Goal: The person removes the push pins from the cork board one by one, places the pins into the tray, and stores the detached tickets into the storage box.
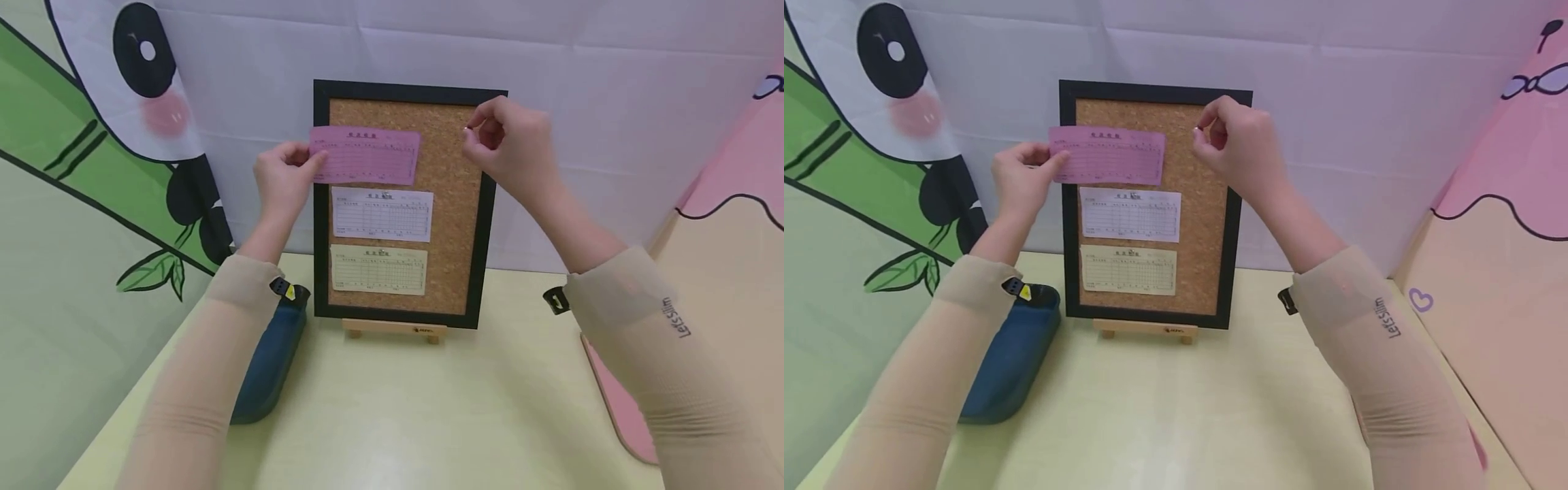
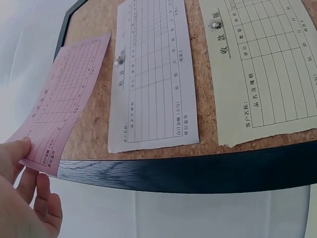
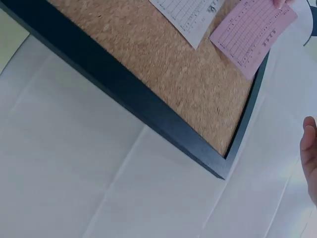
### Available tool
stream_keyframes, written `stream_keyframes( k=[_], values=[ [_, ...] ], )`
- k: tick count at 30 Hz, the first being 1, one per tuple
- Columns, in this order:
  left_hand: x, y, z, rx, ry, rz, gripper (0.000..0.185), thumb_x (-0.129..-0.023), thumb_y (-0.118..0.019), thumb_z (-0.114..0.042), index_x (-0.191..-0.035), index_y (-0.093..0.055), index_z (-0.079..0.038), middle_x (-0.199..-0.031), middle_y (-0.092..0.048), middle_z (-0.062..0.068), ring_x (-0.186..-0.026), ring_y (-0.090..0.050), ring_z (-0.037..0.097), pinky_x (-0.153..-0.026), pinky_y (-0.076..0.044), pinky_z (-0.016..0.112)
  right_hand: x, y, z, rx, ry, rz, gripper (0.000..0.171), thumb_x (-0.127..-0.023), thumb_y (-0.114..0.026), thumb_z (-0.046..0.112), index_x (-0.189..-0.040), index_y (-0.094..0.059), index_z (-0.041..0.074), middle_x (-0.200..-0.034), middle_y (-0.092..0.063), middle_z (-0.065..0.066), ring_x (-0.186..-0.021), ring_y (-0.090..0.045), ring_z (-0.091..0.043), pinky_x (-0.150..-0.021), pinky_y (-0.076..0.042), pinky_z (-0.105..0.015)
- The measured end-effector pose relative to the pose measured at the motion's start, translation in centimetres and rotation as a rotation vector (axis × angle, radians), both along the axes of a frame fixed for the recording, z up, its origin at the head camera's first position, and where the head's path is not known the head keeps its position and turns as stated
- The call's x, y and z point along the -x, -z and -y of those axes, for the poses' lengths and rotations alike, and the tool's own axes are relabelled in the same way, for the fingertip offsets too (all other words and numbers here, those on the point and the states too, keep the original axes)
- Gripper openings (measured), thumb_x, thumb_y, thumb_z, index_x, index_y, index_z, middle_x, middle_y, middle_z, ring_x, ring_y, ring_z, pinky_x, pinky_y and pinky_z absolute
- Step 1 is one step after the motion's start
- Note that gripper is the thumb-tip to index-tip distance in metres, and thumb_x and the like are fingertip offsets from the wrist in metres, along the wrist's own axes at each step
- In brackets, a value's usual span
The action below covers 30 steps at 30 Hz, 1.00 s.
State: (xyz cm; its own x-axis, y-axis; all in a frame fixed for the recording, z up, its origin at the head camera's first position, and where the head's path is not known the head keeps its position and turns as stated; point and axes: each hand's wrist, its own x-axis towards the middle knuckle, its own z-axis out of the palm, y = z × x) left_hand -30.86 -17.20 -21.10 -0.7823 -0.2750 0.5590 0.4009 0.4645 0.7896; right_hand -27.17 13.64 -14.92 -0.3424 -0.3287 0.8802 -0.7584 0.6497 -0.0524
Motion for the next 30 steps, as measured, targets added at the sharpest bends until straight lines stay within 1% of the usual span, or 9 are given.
stream_keyframes(
  k=[3, 6, 11, 13, 16, 19, 23, 25, 30],
  values=[
    [-0.8, -0.2, 0.0, 0.003, -0.017, -0.032, 0.037, -0.083, -0.07, -0.038, -0.103, -0.072, -0.007, -0.089, -0.066, 0.002, -0.08, -0.056, 0.008, -0.069, -0.045, 0.017, -0.8, 0.1, -1.5, 0.011, -0.015, -0.051, 0.013, -0.084, -0.062, 0.006, -0.085, -0.063, -0.007, -0.065, -0.061, -0.013, -0.058, -0.048, -0.007, -0.059, -0.036, -0.009],
    [-1.6, -0.2, 0.0, -0.001, -0.023, -0.072, 0.037, -0.082, -0.071, -0.04, -0.101, -0.073, -0.009, -0.085, -0.066, 0.001, -0.078, -0.055, 0.008, -0.065, -0.041, 0.017, -1.7, 0.4, -2.8, 0.062, -0.024, -0.076, 0.01, -0.081, -0.063, 0.003, -0.082, -0.064, -0.007, -0.063, -0.061, -0.013, -0.058, -0.046, -0.001, -0.06, -0.037, -0.006],
    [-3.0, 0.0, 0.1, -0.008, -0.026, -0.136, 0.034, -0.08, -0.072, -0.039, -0.098, -0.075, -0.01, -0.08, -0.065, -0.003, -0.075, -0.053, 0.009, -0.06, -0.037, 0.02, -3.5, 1.2, -4.8, 0.141, 0.02, -0.038, 0.009, -0.078, -0.067, 0.003, -0.083, -0.067, -0.005, -0.065, -0.063, -0.014, -0.06, -0.045, 0.006, -0.061, -0.038, -0.006],
    [-3.5, 0.0, 0.2, -0.009, -0.023, -0.161, 0.034, -0.08, -0.073, -0.039, -0.097, -0.075, -0.01, -0.08, -0.066, -0.003, -0.074, -0.053, 0.01, -0.06, -0.037, 0.021, -4.3, 1.4, -5.6, 0.148, 0.048, -0.025, 0.011, -0.079, -0.068, 0.004, -0.084, -0.067, -0.005, -0.067, -0.064, -0.014, -0.061, -0.045, 0.009, -0.062, -0.039, -0.006],
    [-4.2, -0.1, 0.3, -0.013, -0.021, -0.173, 0.033, -0.079, -0.073, -0.038, -0.097, -0.076, -0.011, -0.08, -0.068, -0.004, -0.074, -0.053, 0.011, -0.061, -0.038, 0.021, -5.5, 1.8, -6.8, 0.157, 0.064, -0.023, 0.012, -0.078, -0.067, 0.005, -0.084, -0.066, -0.006, -0.067, -0.063, -0.012, -0.062, -0.046, 0.012, -0.062, -0.04, -0.007],
    [-4.9, -0.3, 0.3, -0.008, -0.021, -0.173, 0.033, -0.079, -0.073, -0.039, -0.098, -0.076, -0.012, -0.081, -0.069, -0.003, -0.074, -0.053, 0.012, -0.061, -0.039, 0.021, -6.6, 2.3, -8.2, 0.171, 0.063, -0.019, 0.014, -0.077, -0.066, 0.006, -0.083, -0.066, -0.007, -0.067, -0.062, 0.004, -0.062, -0.048, 0.012, -0.061, -0.041, -0.008],
    [-5.8, -0.4, 0.2, 0.002, -0.023, -0.196, 0.033, -0.079, -0.073, -0.039, -0.096, -0.076, -0.01, -0.081, -0.069, -0.004, -0.072, -0.052, 0.012, -0.059, -0.039, 0.021, -7.9, 3.0, -9.8, 0.216, 0.081, -0.006, 0.014, -0.075, -0.067, 0.003, -0.081, -0.067, -0.009, -0.075, -0.055, 0.026, -0.063, -0.051, 0.012, -0.062, -0.041, -0.007],
    [-6.3, -0.4, 0.2, 0.008, -0.018, -0.206, 0.032, -0.08, -0.073, -0.038, -0.096, -0.076, -0.01, -0.08, -0.068, -0.006, -0.071, -0.052, 0.012, -0.058, -0.037, 0.022, -8.6, 3.3, -10.5, 0.239, 0.095, -0.009, 0.014, -0.074, -0.067, 0.002, -0.08, -0.065, -0.011, -0.076, -0.054, 0.029, -0.063, -0.051, 0.014, -0.062, -0.041, -0.006],
    [-7.6, -0.2, 0.4, 0.019, -0.002, -0.19, 0.027, -0.081, -0.074, -0.033, -0.097, -0.076, -0.011, -0.084, -0.07, -0.008, -0.07, -0.051, 0.013, -0.057, -0.038, 0.022, -10.3, 4.1, -12.5, 0.298, 0.102, 0.002, 0.015, -0.072, -0.066, -0.001, -0.075, -0.062, -0.015, -0.075, -0.057, 0.031, -0.061, -0.052, 0.016, -0.062, -0.04, -0.003]
  ],
)
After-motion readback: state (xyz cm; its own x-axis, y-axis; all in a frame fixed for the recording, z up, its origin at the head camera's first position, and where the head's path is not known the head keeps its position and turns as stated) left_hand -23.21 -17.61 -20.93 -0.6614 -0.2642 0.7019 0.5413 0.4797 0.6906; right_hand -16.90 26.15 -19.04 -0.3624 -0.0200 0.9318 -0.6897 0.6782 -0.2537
